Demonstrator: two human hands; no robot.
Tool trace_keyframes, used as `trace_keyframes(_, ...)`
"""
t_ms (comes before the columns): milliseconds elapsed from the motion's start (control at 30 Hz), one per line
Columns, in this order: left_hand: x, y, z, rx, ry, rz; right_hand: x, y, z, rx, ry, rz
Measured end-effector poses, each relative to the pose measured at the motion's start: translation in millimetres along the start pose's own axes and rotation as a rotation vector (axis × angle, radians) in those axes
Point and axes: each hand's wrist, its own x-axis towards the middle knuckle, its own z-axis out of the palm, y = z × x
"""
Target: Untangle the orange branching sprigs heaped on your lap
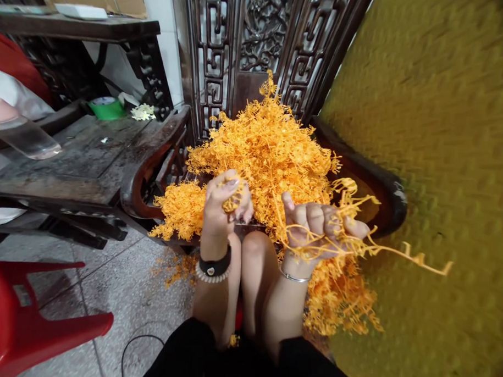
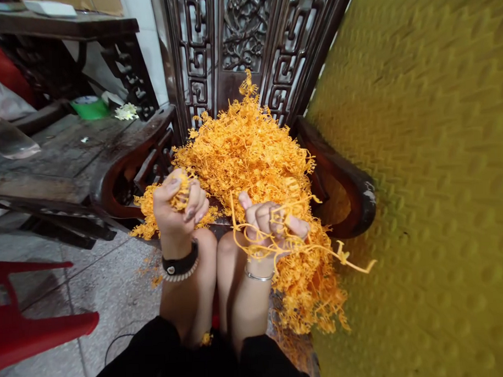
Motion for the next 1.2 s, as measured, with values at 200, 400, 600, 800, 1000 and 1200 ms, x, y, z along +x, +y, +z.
trace_keyframes(200,3,25,-82,1.373,0.284,0.053,4,-9,-3,-0.102,0.1,0.036)
trace_keyframes(400,-7,9,-154,1.854,0.268,-0.076,8,-7,-7,-0.141,0.228,0.074)
trace_keyframes(600,-17,-22,-188,1.89,0.258,-0.124,15,-1,-5,-0.196,0.174,0.126)
trace_keyframes(800,-20,-23,-186,1.811,0.366,-0.03,15,1,2,-0.173,0.13,0.151)
trace_keyframes(1000,-25,-2,-175,1.838,0.372,0.068,14,-2,-4,-0.124,0.162,0.111)
trace_keyframes(1200,-58,16,-119,1.785,0.243,0.18,13,-8,-4,-0.122,0.189,0.018)
